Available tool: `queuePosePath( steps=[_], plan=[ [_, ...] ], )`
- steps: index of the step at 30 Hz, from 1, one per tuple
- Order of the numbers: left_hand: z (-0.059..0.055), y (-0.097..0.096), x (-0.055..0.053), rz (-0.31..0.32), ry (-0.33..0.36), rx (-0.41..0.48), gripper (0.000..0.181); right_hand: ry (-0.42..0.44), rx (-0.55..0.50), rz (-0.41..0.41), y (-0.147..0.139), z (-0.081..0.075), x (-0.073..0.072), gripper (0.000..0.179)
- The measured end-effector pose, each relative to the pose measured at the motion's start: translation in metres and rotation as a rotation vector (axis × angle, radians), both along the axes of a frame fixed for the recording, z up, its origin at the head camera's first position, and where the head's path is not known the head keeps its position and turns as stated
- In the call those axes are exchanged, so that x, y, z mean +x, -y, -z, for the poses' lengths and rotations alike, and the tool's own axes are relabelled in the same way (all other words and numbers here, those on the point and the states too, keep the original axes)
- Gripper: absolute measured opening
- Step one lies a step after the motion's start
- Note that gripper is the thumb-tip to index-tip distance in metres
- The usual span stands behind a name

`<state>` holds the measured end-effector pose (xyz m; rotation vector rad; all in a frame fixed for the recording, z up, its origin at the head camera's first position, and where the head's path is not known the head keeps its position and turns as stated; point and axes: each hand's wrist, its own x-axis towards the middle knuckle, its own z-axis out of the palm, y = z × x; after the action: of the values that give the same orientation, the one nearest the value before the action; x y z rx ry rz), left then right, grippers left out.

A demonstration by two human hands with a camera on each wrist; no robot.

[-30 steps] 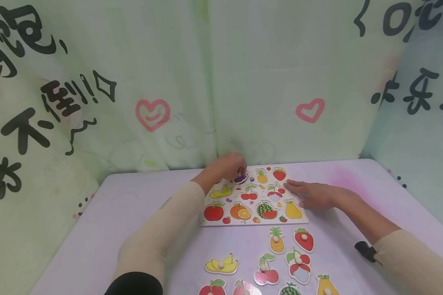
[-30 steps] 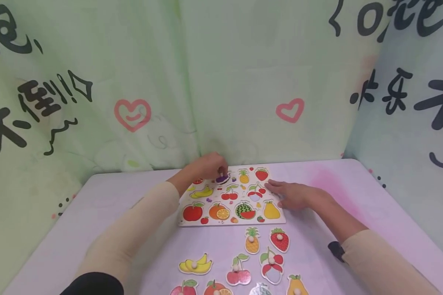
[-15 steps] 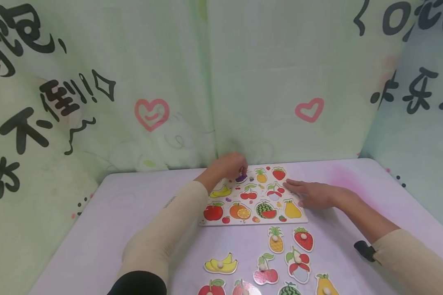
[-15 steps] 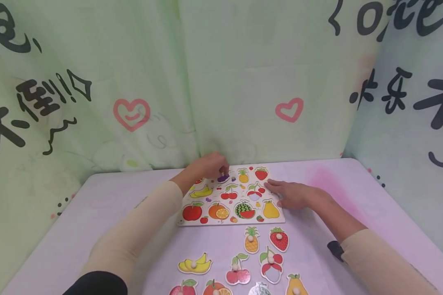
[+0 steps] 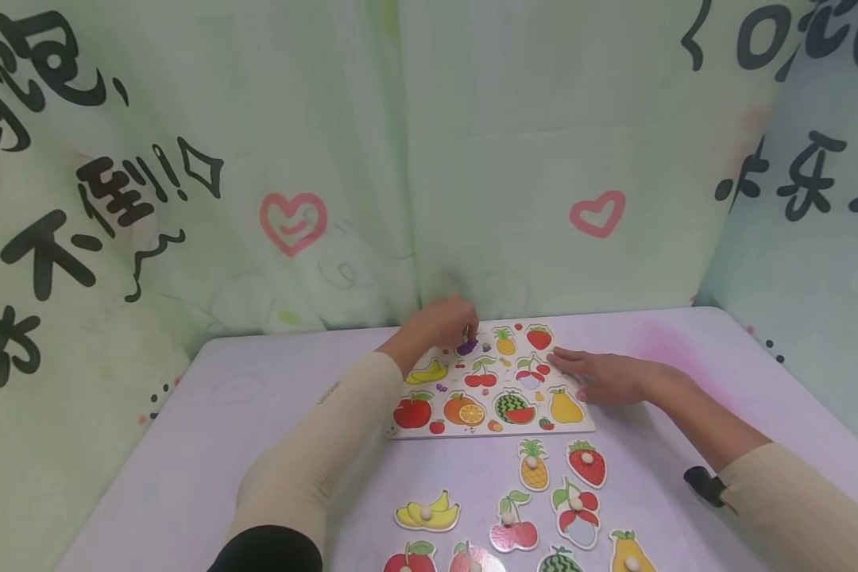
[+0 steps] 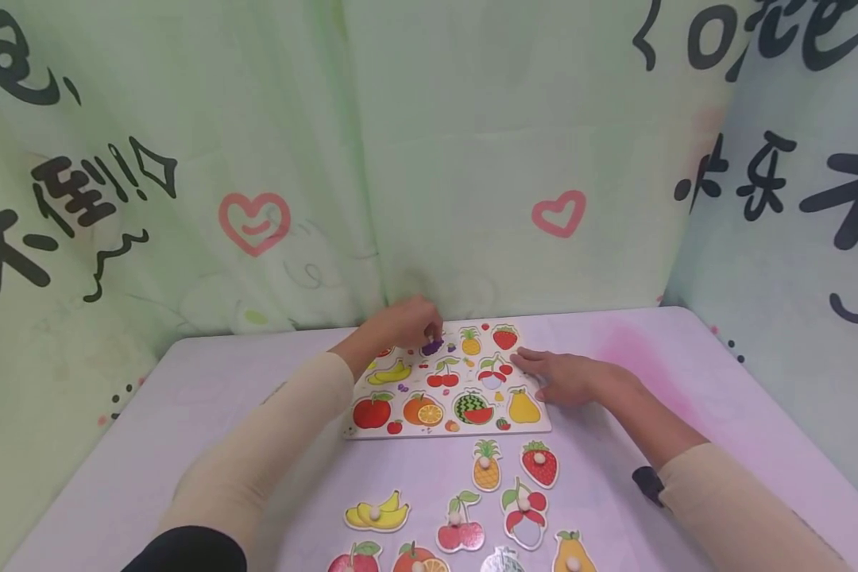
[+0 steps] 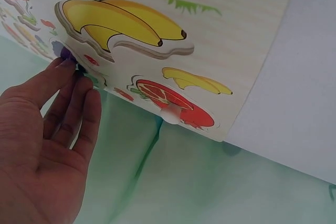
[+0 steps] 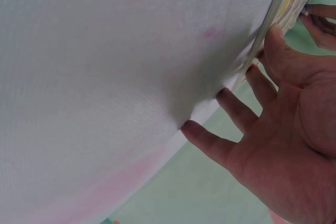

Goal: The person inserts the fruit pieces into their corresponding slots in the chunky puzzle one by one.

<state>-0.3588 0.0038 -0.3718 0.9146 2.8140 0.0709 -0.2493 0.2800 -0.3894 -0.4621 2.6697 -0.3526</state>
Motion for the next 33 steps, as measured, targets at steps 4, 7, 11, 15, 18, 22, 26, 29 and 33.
queuePosePath(
  steps=[4, 7, 11, 15, 18, 22, 26, 29, 33],
  plan=[
    [0.0008, 0.0002, -0.0004, -0.01, 0.003, 0.007, 0.019, -0.004, 0.006, -0.001, 0.0003, -0.0007, 0.0001, 0.078],
    [0.0011, 0.0007, -0.0004, -0.013, 0.001, 0.016, 0.02, -0.003, 0.01, 0.001, 0.0007, -0.0018, 0.0002, 0.078],
    [0.0012, 0.0009, -0.0006, -0.019, -0.001, 0.024, 0.02, 0.004, 0.013, 0.011, 0.0005, -0.0027, 0.0, 0.078],
    [0.001, 0.0004, -0.0004, -0.022, 0.0, 0.019, 0.02, 0.018, 0.009, 0.024, 0.0005, -0.0019, -0.0004, 0.079],
    [0.0007, 0.0003, 0.0002, -0.02, -0.006, 0.013, 0.019, 0.019, 0.008, 0.027, 0.0006, -0.0012, -0.0009, 0.079],
    [0.0007, 0.0011, 0.0012, -0.017, -0.012, 0.005, 0.019, 0.018, 0.003, 0.029, 0.0008, -0.0006, -0.0016, 0.079],
    [0.0018, 0.0018, 0.0021, -0.02, -0.014, -0.006, 0.02, 0.026, 0.002, 0.035, 0.0014, -0.0003, -0.0011, 0.08],
    [0.0026, 0.0024, 0.0027, -0.014, -0.025, -0.019, 0.02, 0.027, 0.008, 0.033, 0.0013, -0.0003, -0.0006, 0.08],
    [0.0026, 0.0029, 0.004, 0.001, -0.045, -0.036, 0.021, 0.023, 0.017, 0.029, 0.0012, -0.0003, -0.0002, 0.08]
  ],
)
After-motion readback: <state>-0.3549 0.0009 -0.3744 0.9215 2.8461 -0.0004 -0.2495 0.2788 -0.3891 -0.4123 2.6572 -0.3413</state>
